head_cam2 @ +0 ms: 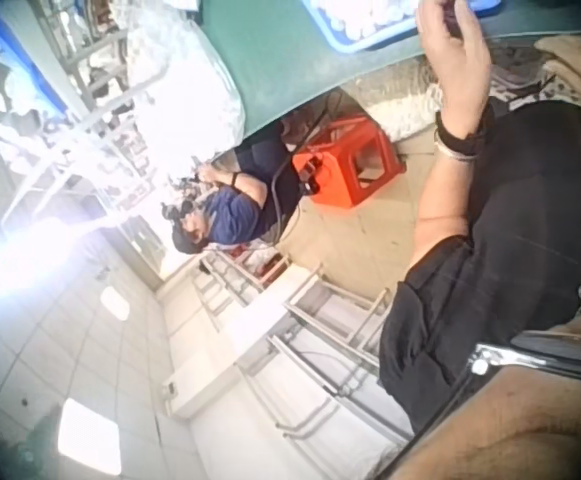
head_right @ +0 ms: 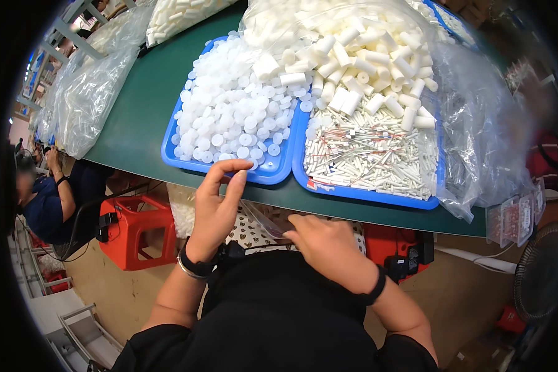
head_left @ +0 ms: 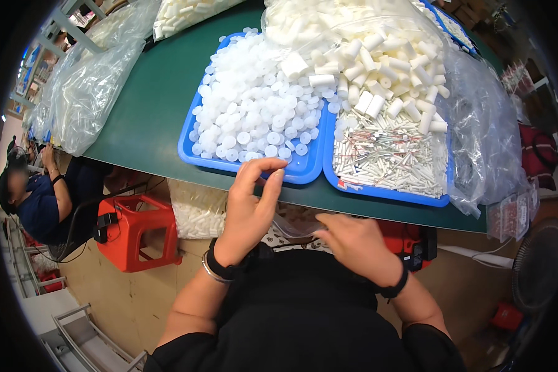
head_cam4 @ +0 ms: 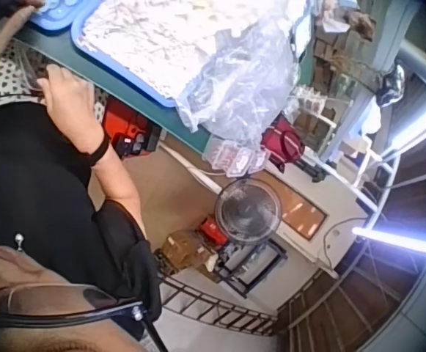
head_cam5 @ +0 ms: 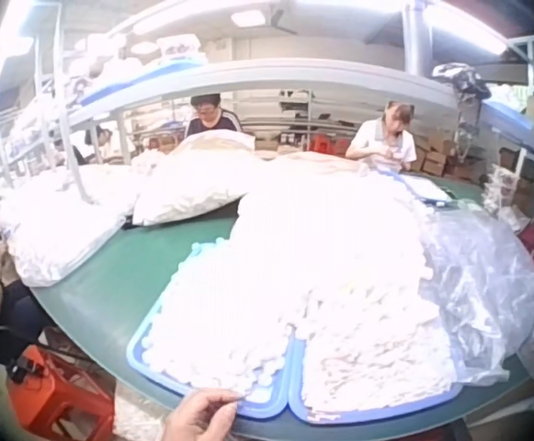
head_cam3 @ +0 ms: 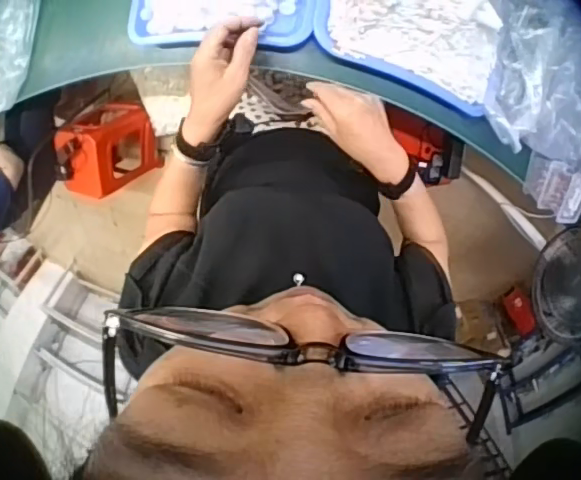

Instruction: The person repeatedly picks a white plastic cap and a cotton-tipped stick, then presses the cap onto the stick to form a finished cotton swab. The person places the assembled swabs into a clear plastic container on the table. The process is repeated continuously throughout the clip.

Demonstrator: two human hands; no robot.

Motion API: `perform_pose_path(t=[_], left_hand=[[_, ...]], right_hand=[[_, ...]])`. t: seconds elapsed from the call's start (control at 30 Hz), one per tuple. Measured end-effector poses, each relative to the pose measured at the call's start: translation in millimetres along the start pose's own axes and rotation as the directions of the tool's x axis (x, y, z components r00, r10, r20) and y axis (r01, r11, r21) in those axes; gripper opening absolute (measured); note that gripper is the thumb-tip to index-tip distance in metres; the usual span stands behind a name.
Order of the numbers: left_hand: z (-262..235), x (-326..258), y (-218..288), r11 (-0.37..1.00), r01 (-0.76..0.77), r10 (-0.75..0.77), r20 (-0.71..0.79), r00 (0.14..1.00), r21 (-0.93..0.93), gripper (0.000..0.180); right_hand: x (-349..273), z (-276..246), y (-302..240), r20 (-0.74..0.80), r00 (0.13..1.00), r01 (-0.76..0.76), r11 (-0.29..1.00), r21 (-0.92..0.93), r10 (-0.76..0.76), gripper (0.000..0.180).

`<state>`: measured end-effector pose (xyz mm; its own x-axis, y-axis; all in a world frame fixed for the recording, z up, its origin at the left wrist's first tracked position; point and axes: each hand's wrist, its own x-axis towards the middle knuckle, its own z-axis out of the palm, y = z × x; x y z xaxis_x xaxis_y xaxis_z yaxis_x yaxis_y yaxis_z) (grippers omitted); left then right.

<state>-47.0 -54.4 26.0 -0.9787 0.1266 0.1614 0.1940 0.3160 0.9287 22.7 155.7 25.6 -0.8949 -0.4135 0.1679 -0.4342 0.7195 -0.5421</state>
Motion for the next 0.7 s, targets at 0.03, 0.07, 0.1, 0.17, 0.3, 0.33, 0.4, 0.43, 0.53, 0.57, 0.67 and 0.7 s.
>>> perform_pose_path(t=[0.03,0.07,0.1,0.17,0.3,0.33,0.4,0.43,0.53,0.57,0.67,0.7], left_hand=[[3,7,10,0.994,-0.065,0.067,-0.024,0.997,0.085,0.011],[5,13,7,0.956,-0.205,0.207,0.014,0.978,0.210,0.014],[6,20,2,0.881,-0.342,0.339,0.069,0.938,0.326,0.016],[11,30,2,0.779,-0.457,0.433,0.159,0.887,0.429,0.021],[28,49,-3,0.747,-0.413,0.334,0.243,0.911,0.521,0.019],[30,52,-7,0.731,-0.396,0.303,0.257,0.918,0.556,0.018],[33,57,-5,0.755,-0.373,0.268,0.265,0.926,0.540,0.014],[35,57,-5,0.753,-0.370,0.279,0.246,0.928,0.543,0.012],[38,56,-10,0.751,-0.357,0.294,0.202,0.934,0.555,0.012],[36,55,-11,0.746,-0.357,0.293,0.204,0.934,0.562,0.011],[31,53,-16,0.755,-0.371,0.311,0.202,0.929,0.540,0.010],[30,53,-17,0.762,-0.379,0.322,0.199,0.925,0.525,0.010]], right_hand=[[4,-14,1,-0.120,0.992,0.050,0.999,0.009,-0.049,0.013],[8,-33,3,-0.149,0.988,0.034,0.999,-0.041,-0.040,0.008],[10,-48,8,-0.177,0.984,-0.007,0.983,-0.183,-0.026,0.005],[18,-69,23,-0.253,0.968,-0.088,0.933,-0.350,-0.003,0.015],[24,-83,52,-0.210,0.978,-0.107,0.855,-0.508,-0.002,0.018],[26,-82,54,-0.197,0.980,-0.103,0.857,-0.505,0.001,0.016],[24,-82,54,-0.205,0.978,-0.073,0.858,-0.509,-0.039,0.012],[23,-81,55,-0.195,0.980,-0.057,0.864,-0.500,-0.049,0.012],[23,-81,51,-0.205,0.977,-0.039,0.886,-0.461,-0.063,0.009],[25,-81,49,-0.238,0.968,-0.035,0.906,-0.423,-0.074,0.008],[19,-81,49,-0.323,0.946,-0.076,0.944,-0.320,-0.033,0.006],[15,-82,51,-0.340,0.940,-0.114,0.950,-0.290,0.009,0.007]])
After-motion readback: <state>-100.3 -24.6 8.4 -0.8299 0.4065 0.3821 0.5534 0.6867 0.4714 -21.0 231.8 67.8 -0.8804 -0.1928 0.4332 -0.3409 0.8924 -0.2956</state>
